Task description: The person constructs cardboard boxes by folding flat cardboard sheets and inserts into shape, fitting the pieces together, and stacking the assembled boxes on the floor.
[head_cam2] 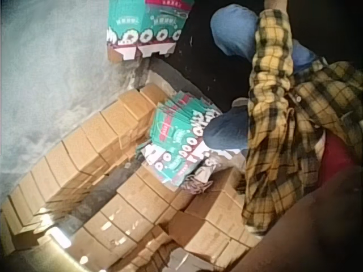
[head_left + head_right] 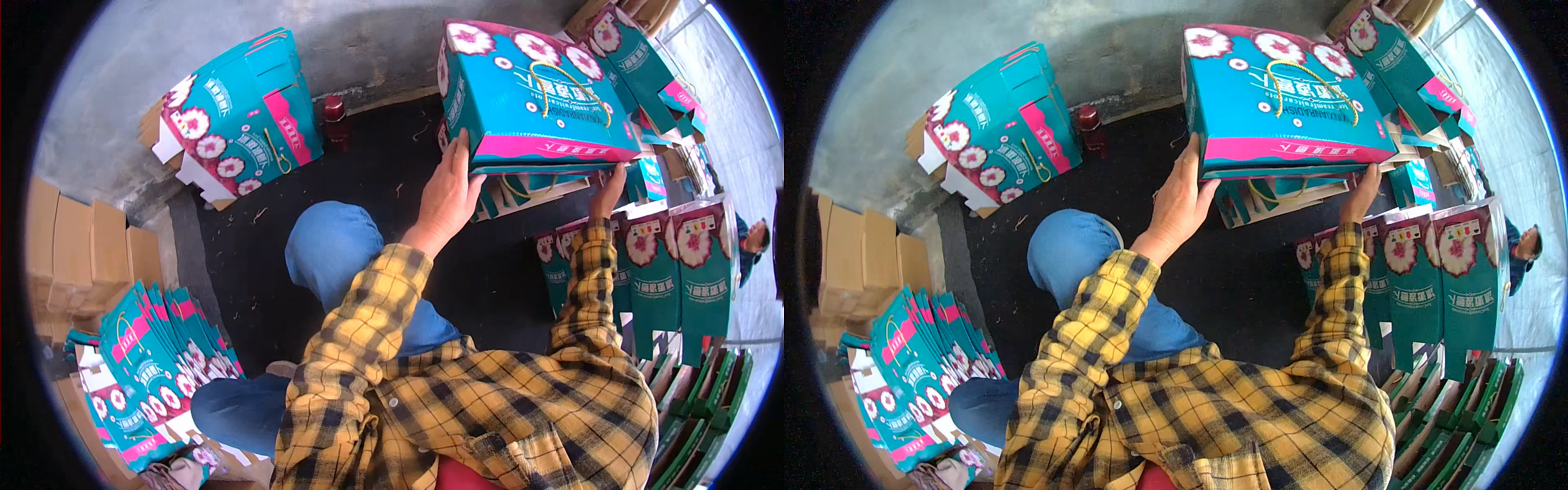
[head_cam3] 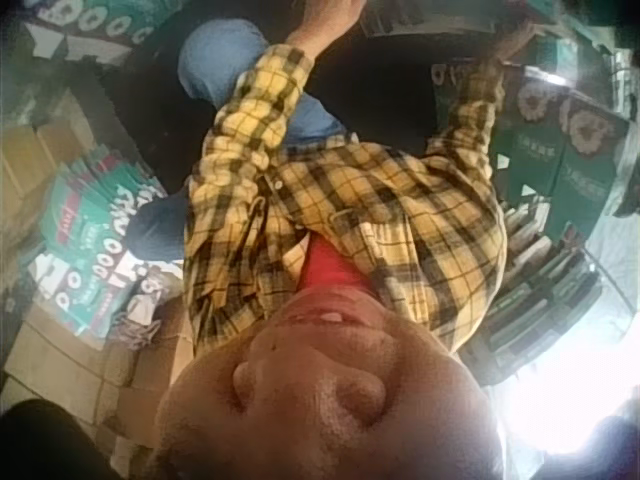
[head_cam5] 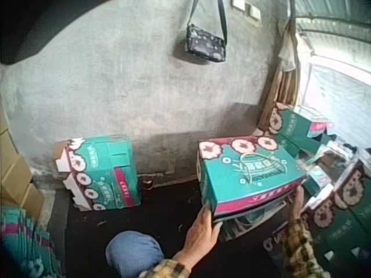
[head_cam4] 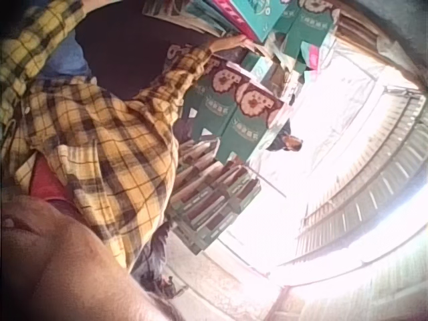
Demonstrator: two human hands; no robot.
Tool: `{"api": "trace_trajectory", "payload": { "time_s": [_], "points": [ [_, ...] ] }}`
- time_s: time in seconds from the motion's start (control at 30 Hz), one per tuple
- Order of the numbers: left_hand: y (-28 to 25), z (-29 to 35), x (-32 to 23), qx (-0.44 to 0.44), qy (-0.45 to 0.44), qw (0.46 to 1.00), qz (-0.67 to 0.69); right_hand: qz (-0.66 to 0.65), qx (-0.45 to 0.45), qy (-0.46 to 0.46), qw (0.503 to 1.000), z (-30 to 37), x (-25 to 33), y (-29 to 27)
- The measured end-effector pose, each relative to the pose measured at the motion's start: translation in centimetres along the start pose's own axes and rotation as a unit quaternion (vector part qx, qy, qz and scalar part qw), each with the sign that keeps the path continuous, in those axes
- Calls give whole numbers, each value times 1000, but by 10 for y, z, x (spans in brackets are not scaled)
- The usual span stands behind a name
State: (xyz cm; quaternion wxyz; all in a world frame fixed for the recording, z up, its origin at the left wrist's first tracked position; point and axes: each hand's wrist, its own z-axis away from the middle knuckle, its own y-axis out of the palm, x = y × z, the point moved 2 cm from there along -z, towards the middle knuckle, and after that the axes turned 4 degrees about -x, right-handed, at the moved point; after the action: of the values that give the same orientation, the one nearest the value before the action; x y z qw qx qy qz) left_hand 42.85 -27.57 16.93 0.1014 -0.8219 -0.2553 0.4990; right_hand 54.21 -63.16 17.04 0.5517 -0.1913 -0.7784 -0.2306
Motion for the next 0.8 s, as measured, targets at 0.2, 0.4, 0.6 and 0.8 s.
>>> {"api": "trace_trajectory", "payload": {
  "time_s": [0.2,0.4,0.6,0.8],
  "points": [
    [18,-10,-9,-12,42,999,-16,183,-30,-132,974,0,20,-9],
    [35,-13,-18,19,60,997,-34,374,161,-468,784,128,128,104],
    [44,-11,-23,55,84,995,-23,460,167,-471,734,114,112,138],
    [37,1,-16,118,101,984,-85,436,163,-502,729,71,111,105]
  ]
}}
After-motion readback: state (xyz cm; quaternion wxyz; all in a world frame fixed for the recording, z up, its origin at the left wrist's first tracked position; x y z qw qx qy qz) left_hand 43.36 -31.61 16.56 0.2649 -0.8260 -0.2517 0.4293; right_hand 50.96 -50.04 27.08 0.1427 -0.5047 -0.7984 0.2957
